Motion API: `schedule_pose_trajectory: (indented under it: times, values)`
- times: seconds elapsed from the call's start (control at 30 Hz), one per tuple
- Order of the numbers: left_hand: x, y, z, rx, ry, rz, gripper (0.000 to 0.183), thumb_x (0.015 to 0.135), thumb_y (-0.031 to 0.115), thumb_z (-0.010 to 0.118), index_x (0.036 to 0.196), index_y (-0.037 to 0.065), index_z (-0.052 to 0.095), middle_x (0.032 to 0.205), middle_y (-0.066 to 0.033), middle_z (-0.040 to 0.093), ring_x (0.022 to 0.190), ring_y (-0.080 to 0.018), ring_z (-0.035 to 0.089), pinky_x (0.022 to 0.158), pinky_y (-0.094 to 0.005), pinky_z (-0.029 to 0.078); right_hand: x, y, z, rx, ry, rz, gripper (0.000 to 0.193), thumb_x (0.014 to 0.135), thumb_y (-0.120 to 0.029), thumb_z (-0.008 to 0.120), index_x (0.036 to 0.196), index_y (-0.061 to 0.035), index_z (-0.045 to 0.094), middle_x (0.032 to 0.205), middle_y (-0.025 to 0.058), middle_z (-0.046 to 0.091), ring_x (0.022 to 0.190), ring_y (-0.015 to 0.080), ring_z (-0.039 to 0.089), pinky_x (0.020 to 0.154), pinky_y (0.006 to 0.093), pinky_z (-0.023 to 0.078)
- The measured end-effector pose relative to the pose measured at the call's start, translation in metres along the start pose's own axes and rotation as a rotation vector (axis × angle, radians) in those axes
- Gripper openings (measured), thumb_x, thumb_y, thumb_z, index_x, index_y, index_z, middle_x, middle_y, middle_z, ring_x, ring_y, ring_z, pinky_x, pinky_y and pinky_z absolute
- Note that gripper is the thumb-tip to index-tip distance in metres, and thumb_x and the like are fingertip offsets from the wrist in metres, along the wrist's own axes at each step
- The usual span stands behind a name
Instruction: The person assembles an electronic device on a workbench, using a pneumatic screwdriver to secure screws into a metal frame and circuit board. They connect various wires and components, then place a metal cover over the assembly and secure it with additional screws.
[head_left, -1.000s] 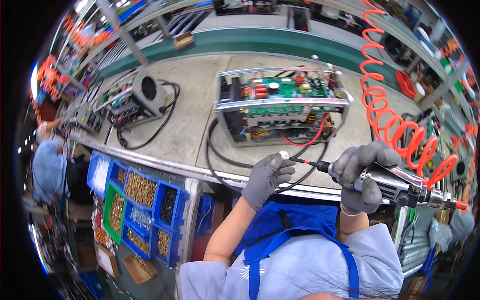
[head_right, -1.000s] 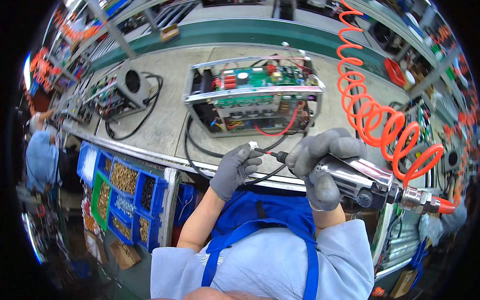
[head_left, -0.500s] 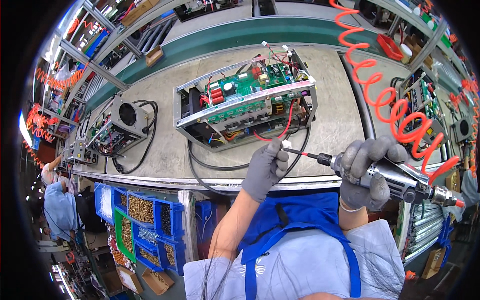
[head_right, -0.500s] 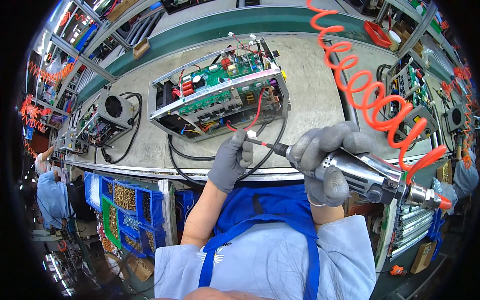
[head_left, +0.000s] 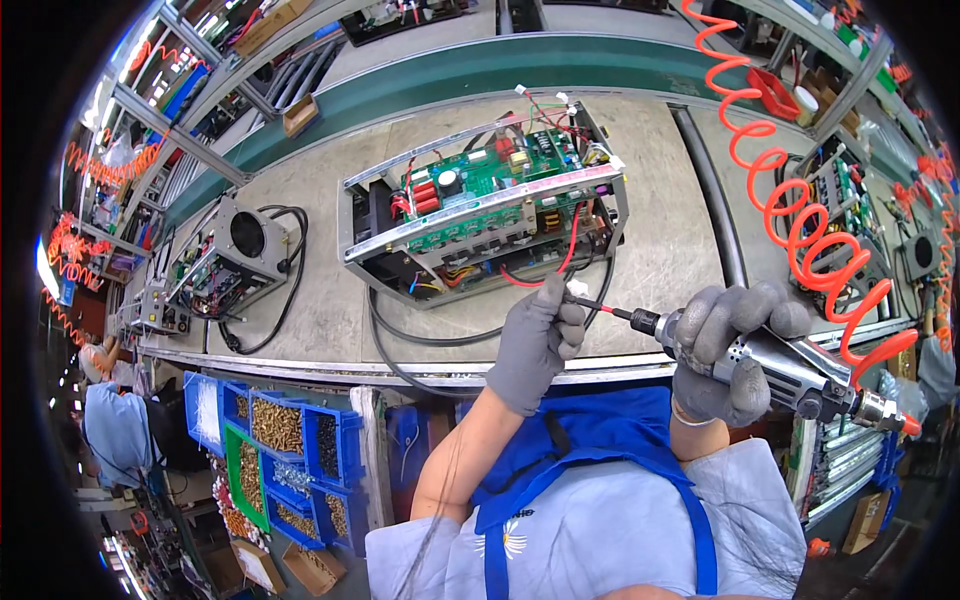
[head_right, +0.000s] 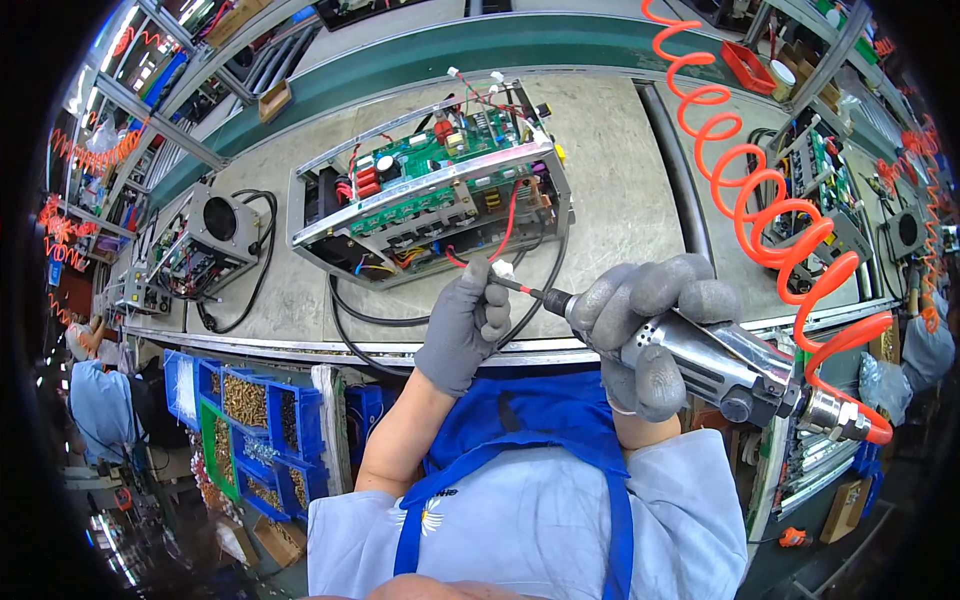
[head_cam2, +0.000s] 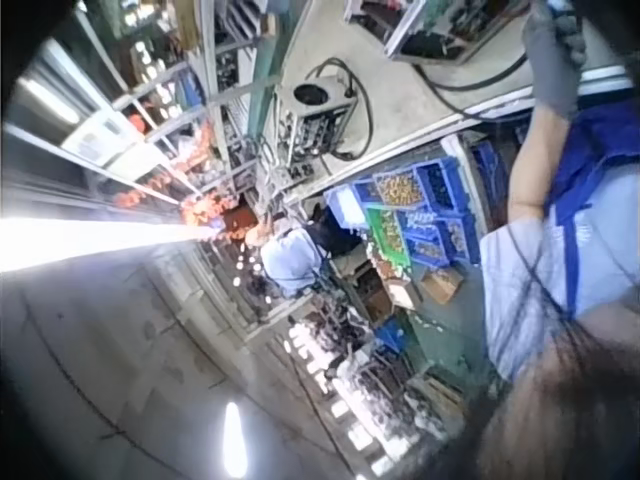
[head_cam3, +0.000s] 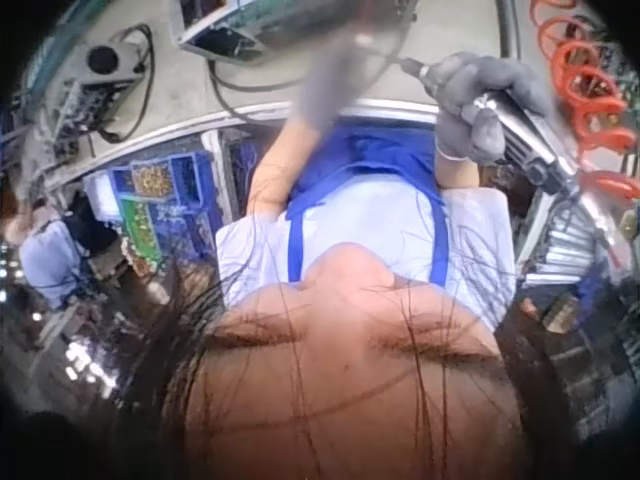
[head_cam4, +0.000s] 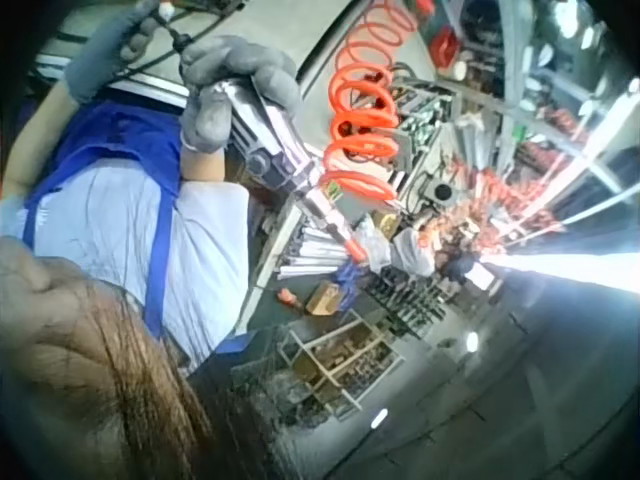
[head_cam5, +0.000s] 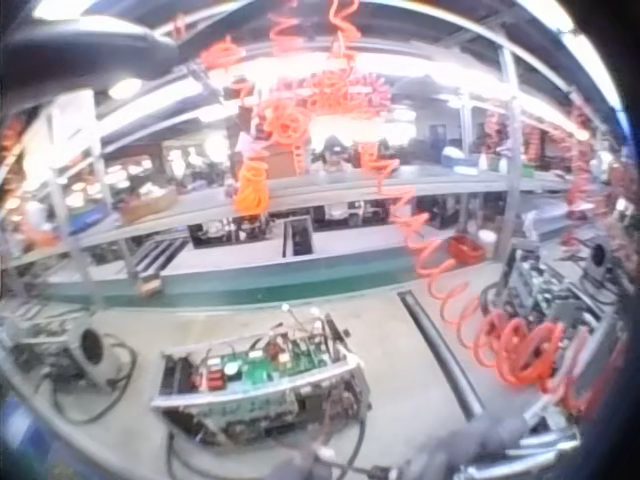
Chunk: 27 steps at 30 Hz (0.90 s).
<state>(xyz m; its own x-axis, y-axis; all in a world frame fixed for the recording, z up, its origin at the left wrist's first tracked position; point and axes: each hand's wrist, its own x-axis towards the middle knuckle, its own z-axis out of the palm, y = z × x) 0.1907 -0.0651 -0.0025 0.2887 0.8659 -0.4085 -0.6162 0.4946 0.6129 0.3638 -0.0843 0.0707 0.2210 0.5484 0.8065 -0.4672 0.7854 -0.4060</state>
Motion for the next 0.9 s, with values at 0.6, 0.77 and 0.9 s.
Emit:
schedule_pose_trajectory:
  times: [0.6, 0.77, 0.9]
  values:
    - [0.016, 0.007, 0.062, 0.020, -0.152, -0.030, 0.037, 0.096, 0.044, 0.060, 0.089, 0.010, 0.051, 0.068, 0.0002, 0.050, 0.051, -0.0053, 0.045, 0.040, -0.0178, 0.037, 0.023, -0.031, -0.020, -0.035, -0.014, -0.271, 0.053, 0.079, -0.005, 0.055, 0.131, 0.0001, 0.053, 0.084, 0.0038, 0.043, 0.046, 0.0059, 0.041, 0.043, 0.0228, 0.040]
    - [0.026, 0.008, 0.055, 0.058, -0.322, -0.098, 0.041, 0.098, 0.047, 0.057, 0.095, 0.006, 0.055, 0.071, -0.0019, 0.055, 0.056, -0.0067, 0.051, 0.042, -0.0175, 0.040, 0.029, -0.037, -0.019, -0.029, 0.046, -0.326, 0.048, 0.078, -0.006, 0.056, 0.125, 0.0003, 0.056, 0.081, 0.0024, 0.040, 0.048, 0.0069, 0.039, 0.044, 0.0237, 0.038]
    - [0.028, 0.019, 0.073, 0.703, -0.377, 0.323, 0.039, 0.097, 0.035, 0.060, 0.116, 0.001, 0.060, 0.088, -0.0092, 0.064, 0.067, -0.0149, 0.060, 0.057, -0.0268, 0.050, 0.024, -0.050, -0.045, -0.065, 0.085, -0.473, 0.053, 0.082, -0.006, 0.057, 0.134, 0.0013, 0.048, 0.080, 0.0032, 0.037, 0.048, 0.0105, 0.039, 0.041, 0.0265, 0.035]
